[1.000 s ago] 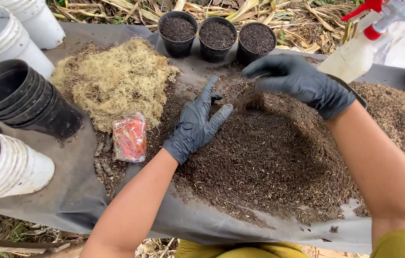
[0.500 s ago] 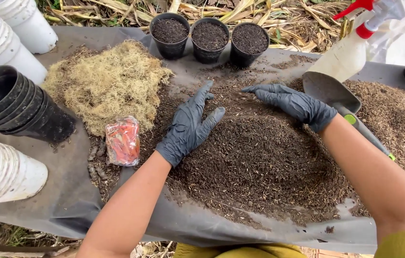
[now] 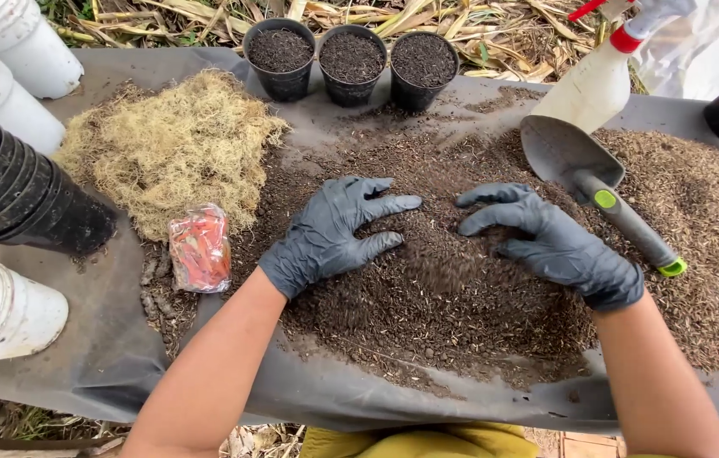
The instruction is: Mixing and spreading soil on a workbench using hands and a hand trowel
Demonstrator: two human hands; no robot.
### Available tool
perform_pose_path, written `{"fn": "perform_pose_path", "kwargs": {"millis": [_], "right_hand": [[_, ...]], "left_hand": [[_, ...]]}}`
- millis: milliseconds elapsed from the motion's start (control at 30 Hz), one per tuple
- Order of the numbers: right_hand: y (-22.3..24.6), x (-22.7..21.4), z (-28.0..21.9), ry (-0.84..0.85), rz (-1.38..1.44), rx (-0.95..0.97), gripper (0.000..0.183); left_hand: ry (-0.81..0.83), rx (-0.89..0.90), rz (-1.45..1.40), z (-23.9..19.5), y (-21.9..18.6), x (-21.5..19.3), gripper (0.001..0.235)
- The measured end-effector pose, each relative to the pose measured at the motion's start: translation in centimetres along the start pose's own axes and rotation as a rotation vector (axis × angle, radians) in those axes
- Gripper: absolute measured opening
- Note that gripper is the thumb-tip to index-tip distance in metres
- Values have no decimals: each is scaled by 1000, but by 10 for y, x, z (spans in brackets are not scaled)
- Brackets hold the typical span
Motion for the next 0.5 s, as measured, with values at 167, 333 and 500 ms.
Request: {"fn": "perform_pose_path", "kwargs": {"millis": [167, 333, 500], "right_hand": [[-13, -11, -24, -185, 75, 10, 29], [-17, -19, -37, -308, 159, 139, 53], [20, -29, -38, -388, -248, -5, 21]], "left_hand": [[-41, 91, -34, -1, 6, 2, 34], [-37, 88, 71, 0, 3, 2, 39], [-147, 9, 238, 3, -15, -17, 20]]}}
Point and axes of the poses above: each hand's wrist, its own z-axis towards the middle knuckle, its own x-axis out of the palm, y = z × x, the point moved 7 cm from there along z, towards the middle knuckle, and after that the axes turned 7 degrees about y, right-handed, at the moved point
